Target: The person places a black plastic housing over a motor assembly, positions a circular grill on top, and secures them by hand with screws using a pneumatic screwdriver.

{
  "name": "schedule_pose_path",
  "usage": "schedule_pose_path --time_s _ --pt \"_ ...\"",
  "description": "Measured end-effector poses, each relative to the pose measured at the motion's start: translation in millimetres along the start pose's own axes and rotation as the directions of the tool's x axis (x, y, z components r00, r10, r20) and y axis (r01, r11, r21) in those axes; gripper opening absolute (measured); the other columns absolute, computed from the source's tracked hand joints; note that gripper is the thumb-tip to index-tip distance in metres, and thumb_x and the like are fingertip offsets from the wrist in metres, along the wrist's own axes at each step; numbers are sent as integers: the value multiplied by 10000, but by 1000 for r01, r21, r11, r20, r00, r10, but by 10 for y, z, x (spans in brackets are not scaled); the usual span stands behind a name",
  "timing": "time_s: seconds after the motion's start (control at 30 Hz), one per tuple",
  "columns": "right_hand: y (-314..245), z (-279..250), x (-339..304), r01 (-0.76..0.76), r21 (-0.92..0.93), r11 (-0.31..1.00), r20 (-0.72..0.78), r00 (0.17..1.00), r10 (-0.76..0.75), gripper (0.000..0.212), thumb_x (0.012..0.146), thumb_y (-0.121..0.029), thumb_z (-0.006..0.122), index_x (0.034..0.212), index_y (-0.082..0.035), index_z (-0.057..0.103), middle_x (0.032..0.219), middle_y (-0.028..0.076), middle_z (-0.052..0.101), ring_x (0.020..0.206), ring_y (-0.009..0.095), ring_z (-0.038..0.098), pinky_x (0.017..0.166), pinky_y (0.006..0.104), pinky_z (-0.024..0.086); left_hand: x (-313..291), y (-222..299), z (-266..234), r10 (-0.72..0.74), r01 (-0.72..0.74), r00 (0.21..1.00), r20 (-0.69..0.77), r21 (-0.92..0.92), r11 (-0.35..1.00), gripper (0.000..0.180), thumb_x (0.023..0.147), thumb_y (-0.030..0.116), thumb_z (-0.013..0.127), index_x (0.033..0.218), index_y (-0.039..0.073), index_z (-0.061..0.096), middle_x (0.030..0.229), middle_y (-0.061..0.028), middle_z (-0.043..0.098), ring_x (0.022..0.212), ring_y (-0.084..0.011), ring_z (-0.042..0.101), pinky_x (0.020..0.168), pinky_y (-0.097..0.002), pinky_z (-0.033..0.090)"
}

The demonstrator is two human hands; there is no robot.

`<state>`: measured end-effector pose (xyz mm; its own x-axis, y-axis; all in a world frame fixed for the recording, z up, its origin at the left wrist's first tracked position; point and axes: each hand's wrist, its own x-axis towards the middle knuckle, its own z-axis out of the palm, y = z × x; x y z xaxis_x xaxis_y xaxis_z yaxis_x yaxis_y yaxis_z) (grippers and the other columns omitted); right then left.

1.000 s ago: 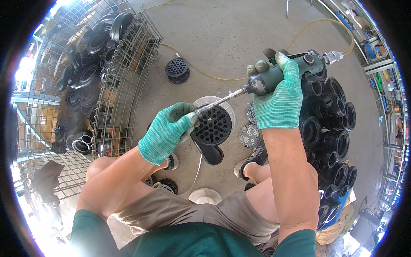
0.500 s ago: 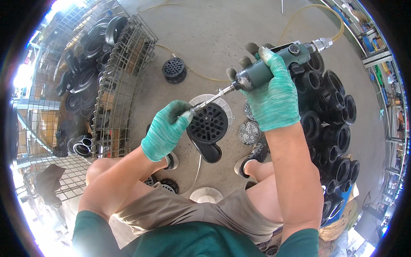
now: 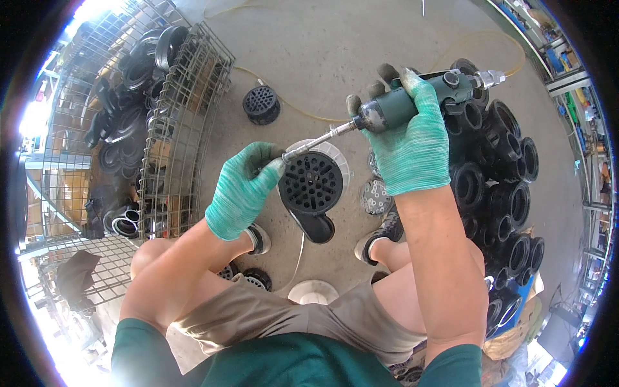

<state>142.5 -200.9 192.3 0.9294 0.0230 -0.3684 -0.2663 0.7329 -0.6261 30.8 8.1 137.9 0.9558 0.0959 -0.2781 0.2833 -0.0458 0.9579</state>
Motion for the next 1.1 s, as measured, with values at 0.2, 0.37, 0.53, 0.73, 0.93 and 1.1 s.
schedule_pose_path --time_s 0.2,0.37,0.53,0.73,0.93,1.1 --pt "115 -35 19 65 -18 998 43 997 -64 234 948 -147 656 1131 -66 536 1096 112 624 908 216 608 872 516 576 159 -144 -59 78 -79 997 12 270 960 202 901 65 728 1096 28 694 778 56 543 708 -55 435 638 -241 413" --pt "250 -94 31 74 -112 991 55 996 -68 333 895 -66 702 1178 -107 532 1126 124 657 955 244 625 821 464 583 350 -425 34 72 -79 997 33 369 926 213 899 65 721 1102 10 686 781 22 577 710 -64 450 646 -250 431" --pt "403 -203 75 89 -318 944 193 981 -27 339 881 18 683 1170 -94 546 1176 132 660 1000 264 678 820 410 594 536 -832 113 -47 27 998 44 364 931 233 877 19 685 1108 -11 676 898 -57 701 778 -116 571 742 -296 511" --pt "501 -239 -37 165 -362 917 299 953 -54 374 866 47 694 1203 -77 592 1158 93 686 968 169 669 816 321 581 628 -968 186 39 -23 999 -25 468 883 299 840 142 706 1125 53 690 941 -169 731 870 -325 706 825 -398 550" --pt "543 -262 -109 252 -434 865 362 928 -88 419 854 58 679 1243 -41 560 1202 129 668 992 182 667 879 337 570 671 -762 246 53 -60 998 33 737 673 277 841 159 711 1089 40 677 962 -196 725 886 -372 700 809 -438 545" --pt "600 -305 -81 260 -426 866 374 923 -94 430 860 51 685 1257 -47 555 1203 128 672 1001 185 669 890 342 569 701 -707 270 5 -32 999 38 776 630 262 848 186 692 1078 60 681 990 -188 725 934 -384 692 828 -464 544"
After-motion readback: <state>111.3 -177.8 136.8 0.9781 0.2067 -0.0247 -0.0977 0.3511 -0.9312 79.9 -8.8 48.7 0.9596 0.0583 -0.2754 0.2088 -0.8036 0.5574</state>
